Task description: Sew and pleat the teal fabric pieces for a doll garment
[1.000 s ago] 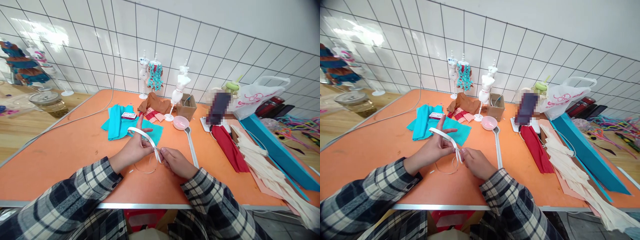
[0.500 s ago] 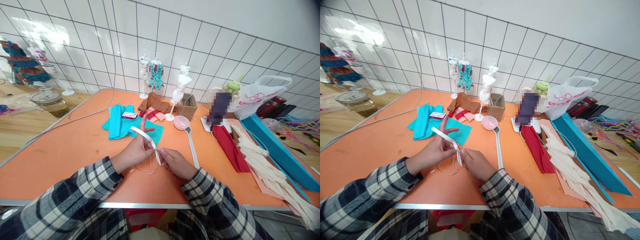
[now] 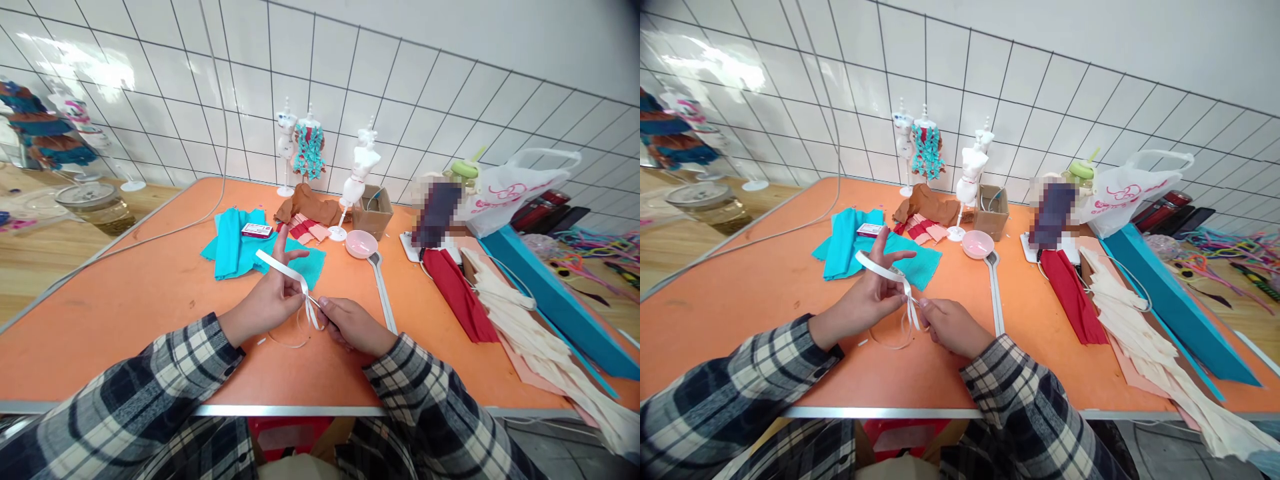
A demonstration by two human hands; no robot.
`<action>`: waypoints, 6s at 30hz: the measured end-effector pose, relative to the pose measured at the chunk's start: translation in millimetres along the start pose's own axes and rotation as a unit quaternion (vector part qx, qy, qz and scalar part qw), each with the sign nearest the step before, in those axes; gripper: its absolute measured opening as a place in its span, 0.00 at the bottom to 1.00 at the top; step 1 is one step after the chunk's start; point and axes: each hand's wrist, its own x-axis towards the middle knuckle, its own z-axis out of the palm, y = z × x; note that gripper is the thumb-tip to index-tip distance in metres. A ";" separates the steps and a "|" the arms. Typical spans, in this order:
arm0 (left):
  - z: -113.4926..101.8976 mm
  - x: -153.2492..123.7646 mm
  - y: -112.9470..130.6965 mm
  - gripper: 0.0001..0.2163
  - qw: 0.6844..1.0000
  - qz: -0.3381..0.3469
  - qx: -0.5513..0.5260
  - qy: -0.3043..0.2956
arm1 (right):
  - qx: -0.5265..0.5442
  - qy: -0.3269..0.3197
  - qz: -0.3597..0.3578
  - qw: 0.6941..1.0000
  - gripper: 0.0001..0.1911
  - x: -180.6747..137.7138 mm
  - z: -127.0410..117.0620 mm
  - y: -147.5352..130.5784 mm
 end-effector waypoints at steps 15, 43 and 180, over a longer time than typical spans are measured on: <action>-2.8 0.6 12.2 0.54 0.991 -0.025 -0.128 -0.009 | -0.019 0.111 -0.057 0.992 0.09 2.7 -7.4 -9.2; -1.2 3.0 3.7 0.55 0.991 -0.089 -0.097 -0.029 | -0.182 0.194 -0.075 0.961 0.15 2.1 -3.9 -7.0; -37.4 -0.2 11.3 0.30 0.986 -0.127 -0.060 -0.086 | 0.063 0.066 -0.131 0.987 0.18 56.2 -8.2 -11.5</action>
